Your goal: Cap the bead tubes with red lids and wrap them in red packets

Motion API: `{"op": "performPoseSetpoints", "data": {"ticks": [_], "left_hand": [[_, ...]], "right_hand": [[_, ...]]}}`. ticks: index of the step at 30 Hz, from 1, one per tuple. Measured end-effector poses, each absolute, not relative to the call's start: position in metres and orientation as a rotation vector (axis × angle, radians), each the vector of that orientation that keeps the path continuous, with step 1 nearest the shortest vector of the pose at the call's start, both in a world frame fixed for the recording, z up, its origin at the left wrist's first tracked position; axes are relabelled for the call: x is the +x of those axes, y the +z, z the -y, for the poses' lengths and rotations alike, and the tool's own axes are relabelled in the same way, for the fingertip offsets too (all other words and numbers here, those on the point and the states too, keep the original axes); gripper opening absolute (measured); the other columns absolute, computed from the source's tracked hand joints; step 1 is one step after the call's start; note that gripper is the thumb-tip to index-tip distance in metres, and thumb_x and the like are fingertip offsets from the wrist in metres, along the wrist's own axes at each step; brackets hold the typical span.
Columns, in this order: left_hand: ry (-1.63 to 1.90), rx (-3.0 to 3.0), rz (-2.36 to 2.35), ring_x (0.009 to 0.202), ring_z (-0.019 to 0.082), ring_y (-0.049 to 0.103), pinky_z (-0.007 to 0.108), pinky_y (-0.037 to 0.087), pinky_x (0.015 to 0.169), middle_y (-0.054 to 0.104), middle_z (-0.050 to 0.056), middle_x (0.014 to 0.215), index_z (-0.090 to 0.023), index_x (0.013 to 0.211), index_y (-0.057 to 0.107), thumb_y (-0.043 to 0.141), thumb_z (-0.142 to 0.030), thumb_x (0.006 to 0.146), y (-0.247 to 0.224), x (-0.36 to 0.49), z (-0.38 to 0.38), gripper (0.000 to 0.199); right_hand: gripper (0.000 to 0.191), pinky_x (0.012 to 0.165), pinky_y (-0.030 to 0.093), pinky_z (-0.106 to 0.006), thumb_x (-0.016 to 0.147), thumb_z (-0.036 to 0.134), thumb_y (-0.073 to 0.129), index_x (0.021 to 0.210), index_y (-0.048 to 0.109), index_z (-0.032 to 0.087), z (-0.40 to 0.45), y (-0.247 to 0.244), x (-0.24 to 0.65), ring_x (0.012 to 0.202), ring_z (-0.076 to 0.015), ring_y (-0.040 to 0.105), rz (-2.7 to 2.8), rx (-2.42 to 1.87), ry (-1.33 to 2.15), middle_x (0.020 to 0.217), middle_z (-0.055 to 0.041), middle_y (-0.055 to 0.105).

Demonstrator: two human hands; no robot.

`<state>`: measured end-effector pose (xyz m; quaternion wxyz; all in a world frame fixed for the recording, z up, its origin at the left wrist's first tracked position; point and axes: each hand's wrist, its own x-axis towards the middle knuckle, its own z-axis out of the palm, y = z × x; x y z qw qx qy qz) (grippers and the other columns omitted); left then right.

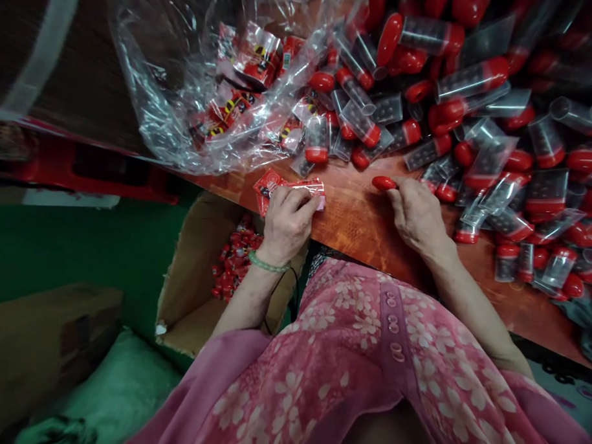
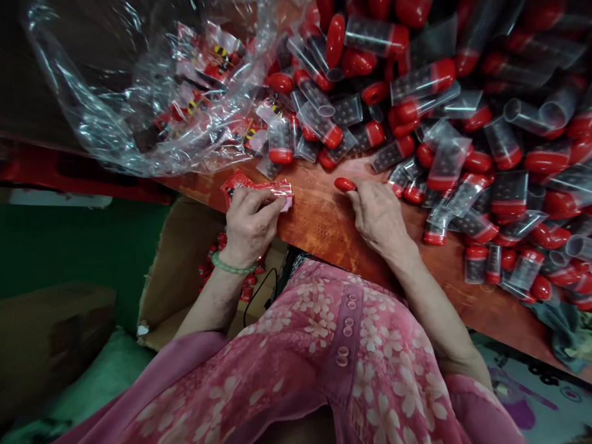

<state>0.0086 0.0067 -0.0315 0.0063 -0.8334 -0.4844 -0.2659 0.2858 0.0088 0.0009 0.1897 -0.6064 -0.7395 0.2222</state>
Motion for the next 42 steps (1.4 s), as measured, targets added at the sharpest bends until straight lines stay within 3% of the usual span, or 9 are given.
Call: {"op": "performPoseSetpoints", "data": {"ticks": [5, 13, 16, 20, 27, 32, 42], "left_hand": [[-0.848, -2.709, 1.605, 0.081, 0.017, 0.063, 0.033, 0.053, 0.075, 0.073, 0.006, 0.09, -0.021, 0.097, 0.076, 0.059, -0.036, 0.101, -0.027, 0.01, -0.006, 0.023], [-0.544, -2.885, 1.642, 0.094, 0.022, 0.064, 0.037, 0.056, 0.084, 0.072, 0.011, 0.102, -0.015, 0.106, 0.074, 0.046, -0.028, 0.106, 0.0, 0.014, -0.006, 0.031], [-0.543, -2.842, 1.622, 0.087, 0.021, 0.063, 0.035, 0.054, 0.078, 0.072, 0.01, 0.093, -0.015, 0.092, 0.073, 0.048, -0.027, 0.105, -0.004, 0.013, -0.012, 0.031], [-0.739, -2.827, 1.652, 0.078, 0.018, 0.063, 0.034, 0.052, 0.075, 0.07, 0.006, 0.081, -0.017, 0.079, 0.07, 0.056, -0.029, 0.102, -0.008, 0.013, -0.018, 0.03], [-1.403, -2.886, 1.71, 0.073, 0.012, 0.069, 0.025, 0.055, 0.07, 0.076, 0.002, 0.081, -0.018, 0.083, 0.075, 0.077, -0.035, 0.09, 0.016, 0.025, -0.011, 0.019], [-1.57, -2.96, 1.677, 0.071, 0.011, 0.07, 0.024, 0.055, 0.067, 0.076, 0.001, 0.079, -0.018, 0.083, 0.075, 0.081, -0.037, 0.087, 0.023, 0.035, -0.005, 0.02], [-1.64, -3.129, 1.463, 0.077, 0.011, 0.071, 0.023, 0.057, 0.07, 0.076, 0.004, 0.085, -0.017, 0.089, 0.074, 0.08, -0.031, 0.087, 0.022, 0.043, 0.001, 0.016]], "right_hand": [[0.044, 0.062, 0.057, -0.035, 0.101, 0.069, 0.042, 0.106, 0.06, 0.03, 0.001, 0.003, 0.29, 0.066, -0.0205, 0.07, 1.257, -1.544, 1.203, 0.078, -0.0009, 0.069], [0.047, 0.046, 0.044, -0.022, 0.085, 0.07, 0.071, 0.099, 0.062, 0.026, 0.005, 0.0, 0.282, 0.051, -0.0095, 0.058, 0.921, -1.337, 1.441, 0.073, 0.0044, 0.07], [0.045, 0.048, 0.044, -0.02, 0.079, 0.06, 0.082, 0.1, 0.063, 0.025, 0.007, -0.002, 0.281, 0.051, -0.0075, 0.054, 0.979, -1.362, 1.428, 0.074, 0.0058, 0.069], [0.043, 0.05, 0.046, -0.022, 0.082, 0.059, 0.079, 0.103, 0.062, 0.025, 0.012, -0.003, 0.284, 0.053, -0.0093, 0.055, 1.02, -1.416, 1.424, 0.077, 0.005, 0.069], [0.032, 0.07, 0.056, -0.031, 0.094, 0.047, 0.07, 0.119, 0.066, 0.029, 0.023, 0.013, 0.29, 0.074, -0.0158, 0.064, 1.277, -1.376, 1.426, 0.092, 0.0005, 0.071], [0.027, 0.093, 0.056, -0.041, 0.097, 0.037, 0.068, 0.122, 0.071, 0.028, 0.024, 0.038, 0.287, 0.1, -0.0226, 0.069, 1.649, -1.293, 1.233, 0.11, -0.0046, 0.074], [0.031, 0.092, 0.057, -0.039, 0.103, 0.035, 0.059, 0.131, 0.069, 0.026, 0.021, 0.054, 0.29, 0.102, -0.0223, 0.069, 2.09, -1.224, 1.146, 0.115, -0.0086, 0.073]]}}
